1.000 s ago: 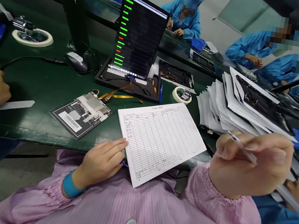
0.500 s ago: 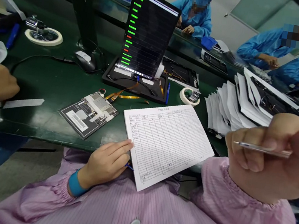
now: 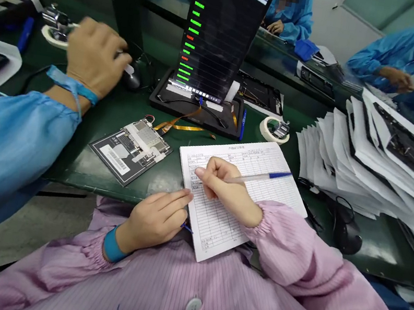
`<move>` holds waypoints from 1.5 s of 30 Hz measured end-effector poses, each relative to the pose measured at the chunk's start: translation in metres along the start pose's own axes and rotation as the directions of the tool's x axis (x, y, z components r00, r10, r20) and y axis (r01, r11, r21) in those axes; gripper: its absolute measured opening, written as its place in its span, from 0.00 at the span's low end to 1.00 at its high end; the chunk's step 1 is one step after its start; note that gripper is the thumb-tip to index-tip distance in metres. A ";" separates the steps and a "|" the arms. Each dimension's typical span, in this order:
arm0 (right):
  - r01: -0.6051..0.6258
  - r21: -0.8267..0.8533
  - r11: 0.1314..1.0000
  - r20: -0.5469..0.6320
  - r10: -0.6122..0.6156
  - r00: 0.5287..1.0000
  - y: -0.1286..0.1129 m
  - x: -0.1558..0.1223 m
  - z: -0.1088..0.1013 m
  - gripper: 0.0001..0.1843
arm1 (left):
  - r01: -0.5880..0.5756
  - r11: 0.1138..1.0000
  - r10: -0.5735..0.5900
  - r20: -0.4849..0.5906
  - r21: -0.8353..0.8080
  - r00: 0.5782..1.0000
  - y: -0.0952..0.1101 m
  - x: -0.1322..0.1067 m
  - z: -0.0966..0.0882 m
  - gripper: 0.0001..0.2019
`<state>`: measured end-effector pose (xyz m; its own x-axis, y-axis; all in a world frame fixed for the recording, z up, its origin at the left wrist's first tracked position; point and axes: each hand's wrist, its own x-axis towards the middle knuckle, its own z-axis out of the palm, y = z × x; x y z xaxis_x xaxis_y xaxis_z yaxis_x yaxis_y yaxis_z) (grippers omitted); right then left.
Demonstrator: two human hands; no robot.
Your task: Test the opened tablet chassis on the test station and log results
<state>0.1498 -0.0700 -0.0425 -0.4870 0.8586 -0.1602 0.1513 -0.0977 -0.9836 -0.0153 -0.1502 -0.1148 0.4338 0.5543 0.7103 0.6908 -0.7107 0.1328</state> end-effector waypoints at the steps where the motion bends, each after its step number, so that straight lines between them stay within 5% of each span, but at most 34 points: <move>1: 0.009 -0.005 1.000 -0.036 -0.010 0.999 0.006 0.002 0.004 0.20 | -0.003 1.000 0.003 0.001 0.001 1.000 0.000 0.000 0.000 0.06; 11: 0.116 -0.432 0.895 -0.237 -0.237 0.942 0.018 -0.007 0.011 0.22 | -0.027 1.000 0.027 0.007 -0.014 1.000 -0.004 -0.005 0.001 0.05; 37: 0.166 -0.501 0.849 -0.141 -0.270 0.953 0.018 -0.007 0.014 0.21 | -0.060 0.998 0.061 -0.007 0.017 0.998 -0.006 -0.008 0.004 0.02; 45: 0.081 -0.464 0.882 -0.221 -0.203 0.954 0.018 -0.008 0.014 0.21 | -0.050 0.999 0.050 -0.035 0.016 0.998 -0.005 -0.009 0.006 0.02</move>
<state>0.1448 -0.0858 -0.0598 -0.3053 0.9500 0.0653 0.4932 0.2164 -0.8426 -0.0191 -0.1486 -0.1262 0.4474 0.5023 0.7399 0.6777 -0.7303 0.0860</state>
